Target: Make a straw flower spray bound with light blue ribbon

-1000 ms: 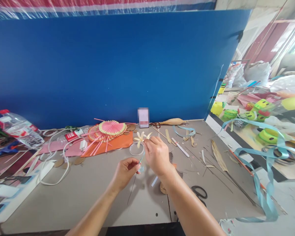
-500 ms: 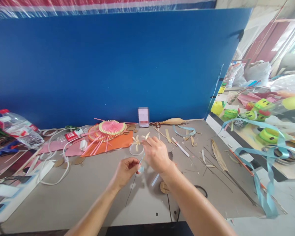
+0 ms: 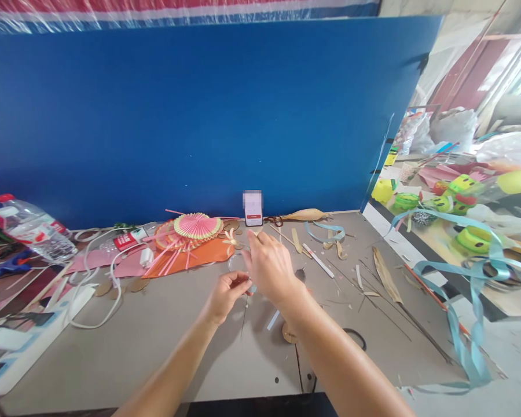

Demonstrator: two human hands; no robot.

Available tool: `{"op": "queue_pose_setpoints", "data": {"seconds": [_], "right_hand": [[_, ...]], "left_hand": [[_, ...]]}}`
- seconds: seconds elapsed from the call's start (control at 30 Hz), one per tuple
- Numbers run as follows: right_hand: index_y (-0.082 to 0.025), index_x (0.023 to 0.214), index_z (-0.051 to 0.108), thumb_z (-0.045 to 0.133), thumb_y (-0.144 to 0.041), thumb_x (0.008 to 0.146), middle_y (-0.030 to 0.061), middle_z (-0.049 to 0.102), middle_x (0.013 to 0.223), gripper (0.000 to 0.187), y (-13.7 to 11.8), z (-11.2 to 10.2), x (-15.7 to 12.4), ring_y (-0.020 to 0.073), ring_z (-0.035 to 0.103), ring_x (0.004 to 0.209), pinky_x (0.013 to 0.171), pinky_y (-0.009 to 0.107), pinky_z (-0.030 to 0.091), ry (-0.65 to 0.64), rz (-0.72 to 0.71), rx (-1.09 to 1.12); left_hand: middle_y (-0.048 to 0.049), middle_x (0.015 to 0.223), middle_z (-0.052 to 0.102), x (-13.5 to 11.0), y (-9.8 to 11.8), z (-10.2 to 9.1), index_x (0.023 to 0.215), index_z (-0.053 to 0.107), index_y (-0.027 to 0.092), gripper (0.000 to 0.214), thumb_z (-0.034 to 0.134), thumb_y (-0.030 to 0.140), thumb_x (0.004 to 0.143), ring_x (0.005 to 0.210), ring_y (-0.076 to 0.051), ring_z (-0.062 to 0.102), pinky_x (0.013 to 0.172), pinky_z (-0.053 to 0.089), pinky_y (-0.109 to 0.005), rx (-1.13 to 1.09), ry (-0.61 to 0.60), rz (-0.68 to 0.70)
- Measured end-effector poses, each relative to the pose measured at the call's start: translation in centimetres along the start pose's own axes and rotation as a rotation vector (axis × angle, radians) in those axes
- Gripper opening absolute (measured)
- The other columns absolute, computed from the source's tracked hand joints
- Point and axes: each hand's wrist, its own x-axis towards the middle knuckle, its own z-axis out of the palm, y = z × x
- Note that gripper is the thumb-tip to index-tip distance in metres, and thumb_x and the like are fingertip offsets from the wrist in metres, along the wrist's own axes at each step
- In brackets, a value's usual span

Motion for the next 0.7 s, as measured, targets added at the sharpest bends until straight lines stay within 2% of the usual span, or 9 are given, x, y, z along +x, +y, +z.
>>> {"op": "queue_pose_setpoints", "data": {"seconds": [0.07, 0.17, 0.27, 0.4, 0.57, 0.7], "right_hand": [[-0.016, 0.111, 0.050, 0.048, -0.026, 0.078, 0.0048, 0.056, 0.073, 0.035, -0.4, -0.3, -0.5, 0.0160, 0.051, 0.064, 0.056, 0.025, 0.038, 0.068, 0.062, 0.105], [-0.018, 0.095, 0.058, 0.044, -0.025, 0.080, 0.0012, 0.052, 0.065, 0.022, -0.6, 0.4, -2.0, 0.0121, 0.049, 0.058, 0.056, 0.023, 0.039, 0.115, 0.193, 0.315], [-0.017, 0.079, 0.061, 0.045, -0.026, 0.079, 0.0011, 0.053, 0.065, 0.018, -0.1, 2.4, -3.7, 0.0113, 0.048, 0.056, 0.054, 0.022, 0.039, 0.063, 0.347, 0.478], [-0.016, 0.078, 0.060, 0.049, -0.035, 0.076, 0.0019, 0.054, 0.065, 0.022, 0.5, 4.9, -5.2, 0.0110, 0.045, 0.052, 0.051, 0.023, 0.040, 0.013, 0.501, 0.644], [-0.016, 0.083, 0.057, 0.059, -0.040, 0.067, 0.0030, 0.056, 0.072, 0.029, 0.1, 5.6, -5.7, 0.0124, 0.047, 0.058, 0.052, 0.023, 0.041, 0.007, 0.576, 0.714], [-0.016, 0.076, 0.058, 0.053, -0.034, 0.070, 0.0011, 0.055, 0.063, 0.019, 0.0, 5.7, -5.5, 0.0126, 0.048, 0.056, 0.053, 0.024, 0.041, -0.004, 0.652, 0.731]], "left_hand": [[-0.0017, 0.064, 0.060, 0.5, 0.3, 0.0, 0.069, 0.062, 0.013, 0.018, 0.064, 0.029, 0.062, 0.055, -0.011, 0.055, 0.060, 0.045, -0.026, -0.101, 0.006, -0.020], [0.0004, 0.063, 0.059, 1.3, 0.8, -0.1, 0.068, 0.062, 0.014, 0.017, 0.066, 0.028, 0.060, 0.056, -0.009, 0.055, 0.062, 0.043, -0.024, -0.248, 0.019, -0.059], [0.0009, 0.063, 0.059, 2.0, 1.1, -0.1, 0.068, 0.062, 0.015, 0.017, 0.069, 0.027, 0.058, 0.058, -0.009, 0.055, 0.063, 0.042, -0.023, -0.336, -0.016, -0.049], [0.0011, 0.064, 0.059, 2.6, 0.9, 0.0, 0.065, 0.062, 0.015, 0.016, 0.070, 0.026, 0.057, 0.061, -0.009, 0.054, 0.063, 0.041, -0.023, -0.395, -0.022, -0.046], [0.0006, 0.062, 0.058, 2.7, 0.6, 0.2, 0.065, 0.063, 0.013, 0.018, 0.071, 0.027, 0.055, 0.059, -0.009, 0.053, 0.060, 0.041, -0.022, -0.386, -0.014, -0.033], [-0.0003, 0.064, 0.060, 2.6, 0.6, 0.1, 0.068, 0.061, 0.014, 0.021, 0.070, 0.029, 0.056, 0.060, -0.011, 0.056, 0.063, 0.043, -0.026, -0.372, -0.047, -0.071]]}}
